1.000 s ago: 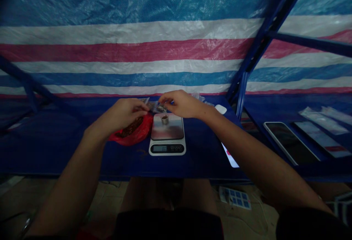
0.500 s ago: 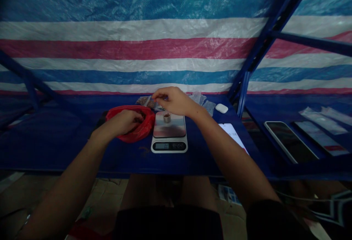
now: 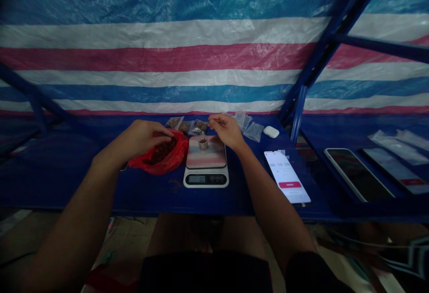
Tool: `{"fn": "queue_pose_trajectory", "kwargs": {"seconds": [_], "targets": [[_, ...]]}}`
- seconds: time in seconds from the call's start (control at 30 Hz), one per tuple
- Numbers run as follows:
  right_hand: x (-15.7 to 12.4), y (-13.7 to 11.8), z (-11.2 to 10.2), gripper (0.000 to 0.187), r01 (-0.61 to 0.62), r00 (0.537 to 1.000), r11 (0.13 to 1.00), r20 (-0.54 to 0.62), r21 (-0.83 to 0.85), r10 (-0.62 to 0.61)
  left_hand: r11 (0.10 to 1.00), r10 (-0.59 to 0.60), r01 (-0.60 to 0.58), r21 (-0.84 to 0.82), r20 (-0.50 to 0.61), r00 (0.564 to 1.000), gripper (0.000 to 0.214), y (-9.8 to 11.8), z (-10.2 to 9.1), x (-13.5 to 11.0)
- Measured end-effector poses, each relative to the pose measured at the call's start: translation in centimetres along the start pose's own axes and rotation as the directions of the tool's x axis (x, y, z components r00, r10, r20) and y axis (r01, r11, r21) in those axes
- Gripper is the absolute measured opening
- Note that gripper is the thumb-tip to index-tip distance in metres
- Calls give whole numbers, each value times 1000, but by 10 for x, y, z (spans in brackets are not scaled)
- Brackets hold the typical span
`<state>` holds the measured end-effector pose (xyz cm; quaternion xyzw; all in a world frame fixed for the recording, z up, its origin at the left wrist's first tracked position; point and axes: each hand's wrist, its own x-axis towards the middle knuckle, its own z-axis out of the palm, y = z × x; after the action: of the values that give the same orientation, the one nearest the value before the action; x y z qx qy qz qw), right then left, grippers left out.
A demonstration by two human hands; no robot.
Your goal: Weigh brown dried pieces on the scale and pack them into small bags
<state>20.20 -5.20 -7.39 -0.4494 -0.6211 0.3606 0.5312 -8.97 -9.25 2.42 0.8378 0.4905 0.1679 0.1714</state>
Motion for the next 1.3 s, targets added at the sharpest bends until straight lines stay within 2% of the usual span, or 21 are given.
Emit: {"fn": "queue_pose_trajectory", "kwargs": {"seconds": [0.1, 0.23, 0.43, 0.67, 0.8, 0.97, 1.07, 1.17, 1.3], "targets": [[-2, -1, 0, 29, -1, 1000, 1000, 22, -1, 1, 996, 79, -78, -43, 22, 997, 21, 19, 2, 11], [-5, -2, 1, 26, 17, 999, 1000, 46, -22, -16, 984, 167, -162, -77, 63, 984, 23, 40, 14, 33], [-8, 0, -1, 24, 64, 997, 993, 56, -97, -59, 953, 296, -283, -111, 116, 948, 24, 52, 37, 57], [-9, -3, -3, 24, 58, 996, 992, 69, -115, -50, 964, 266, -259, -66, 146, 953, 24, 57, 45, 64], [-9, -4, -2, 24, 70, 996, 990, 62, -125, -62, 952, 305, -300, -56, 142, 942, 24, 54, 44, 64], [-7, -5, -4, 22, 78, 995, 988, 67, -136, -70, 960, 279, -277, -38, 148, 949, 17, 54, 47, 63], [-10, -12, -18, 20, 89, 977, 976, 209, -201, -46, 958, 286, -281, -53, 144, 947, 16, 55, 48, 63], [-15, -23, -39, 16, 83, 903, 953, 427, -293, 52, 955, 296, -286, -82, 159, 942, 16, 56, 49, 63], [-20, -32, -56, 12, 18, 830, 910, 514, -415, 218, 958, 277, -262, -114, 153, 948, 17, 57, 49, 62]]}}
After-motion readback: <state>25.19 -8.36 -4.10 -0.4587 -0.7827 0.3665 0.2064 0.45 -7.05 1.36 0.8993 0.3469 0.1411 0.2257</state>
